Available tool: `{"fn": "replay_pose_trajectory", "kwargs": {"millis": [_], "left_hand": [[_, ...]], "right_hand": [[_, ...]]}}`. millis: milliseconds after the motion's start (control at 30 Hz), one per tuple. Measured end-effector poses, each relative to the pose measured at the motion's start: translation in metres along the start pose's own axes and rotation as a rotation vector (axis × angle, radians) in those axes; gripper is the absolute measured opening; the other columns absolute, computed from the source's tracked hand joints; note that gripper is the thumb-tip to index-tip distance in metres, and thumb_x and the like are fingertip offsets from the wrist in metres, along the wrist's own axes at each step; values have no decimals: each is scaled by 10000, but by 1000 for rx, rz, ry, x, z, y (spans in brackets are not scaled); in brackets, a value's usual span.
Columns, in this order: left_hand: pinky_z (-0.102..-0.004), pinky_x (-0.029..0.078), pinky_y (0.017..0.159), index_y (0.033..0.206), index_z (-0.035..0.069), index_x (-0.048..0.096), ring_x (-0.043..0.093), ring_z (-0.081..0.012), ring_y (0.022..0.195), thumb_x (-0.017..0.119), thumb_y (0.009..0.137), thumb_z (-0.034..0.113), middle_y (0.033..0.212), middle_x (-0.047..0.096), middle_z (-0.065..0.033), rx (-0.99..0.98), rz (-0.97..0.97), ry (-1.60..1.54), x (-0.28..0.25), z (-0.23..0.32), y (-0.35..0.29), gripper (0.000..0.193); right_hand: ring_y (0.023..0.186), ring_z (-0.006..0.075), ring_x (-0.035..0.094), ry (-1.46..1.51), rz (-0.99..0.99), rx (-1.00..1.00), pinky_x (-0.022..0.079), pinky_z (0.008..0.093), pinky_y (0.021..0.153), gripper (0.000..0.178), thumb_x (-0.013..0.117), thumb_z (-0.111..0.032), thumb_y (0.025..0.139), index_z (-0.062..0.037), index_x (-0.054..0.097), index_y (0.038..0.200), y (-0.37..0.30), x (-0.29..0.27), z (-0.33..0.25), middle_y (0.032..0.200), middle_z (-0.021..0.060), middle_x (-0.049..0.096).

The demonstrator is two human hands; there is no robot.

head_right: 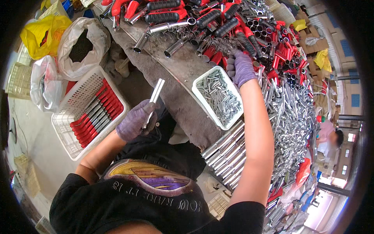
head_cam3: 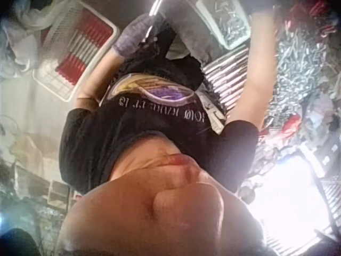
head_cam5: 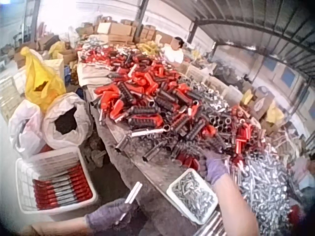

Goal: The person assembles metal parts by taking metal tubes, inserting metal pins and inner rods into them by hand, and lining up the assembled tubes on the workbench.

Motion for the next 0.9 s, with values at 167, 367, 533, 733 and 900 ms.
{"fn": "replay_pose_trajectory", "kwargs": {"millis": [167, 367, 533, 733, 900], "left_hand": [[-204, 359, 406, 1069, 102, 490, 482, -95, 504, 525, 896, 504, 662, 516, -17, -36, 22, -62, 7, 4, 2, 440], [-204, 336, 409, 1108, 90, 481, 463, -79, 502, 562, 893, 451, 671, 505, -3, 121, -55, 90, 11, 18, 23, 427], [-197, 319, 425, 1142, 71, 496, 441, -63, 507, 575, 901, 401, 670, 495, 8, 144, -39, 99, 24, 48, 40, 416], [-194, 330, 448, 1111, 68, 524, 433, -53, 521, 583, 901, 398, 679, 492, 17, 196, -102, 183, 27, 43, 49, 395], [-189, 341, 460, 1110, 68, 524, 427, -49, 527, 575, 904, 409, 683, 490, 20, 180, -116, 198, 30, 43, 46, 402]], "right_hand": [[352, 80, 304, -344, 191, -10, 183, 241, 301, 220, 501, -321, 886, -169, 446, 737, -12, 3, 2, 490, -59, 356], [385, 113, 420, -534, 42, 7, 300, 265, 327, 226, 500, -339, 878, -132, 514, 789, -11, -5, 4, 531, -13, 463], [511, 123, 576, -422, 21, -312, 436, 228, 392, 253, 574, -313, 879, -61, 555, 877, -66, 31, -4, 702, 49, 601], [651, 118, 628, -575, -73, -609, 523, 211, 536, 246, 636, -234, 875, 1, 584, 924, -113, 57, -16, 821, 72, 632], [746, 116, 624, -718, -133, -614, 515, 222, 587, 233, 647, -223, 869, -16, 588, 958, -112, 84, 13, 828, 63, 617]]}}
Point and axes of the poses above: each hand's wrist, its own y-axis towards the middle knuckle, its own x-axis out of the palm, z = x × y, the point moved 5 cm from there along y, towards the middle knuckle
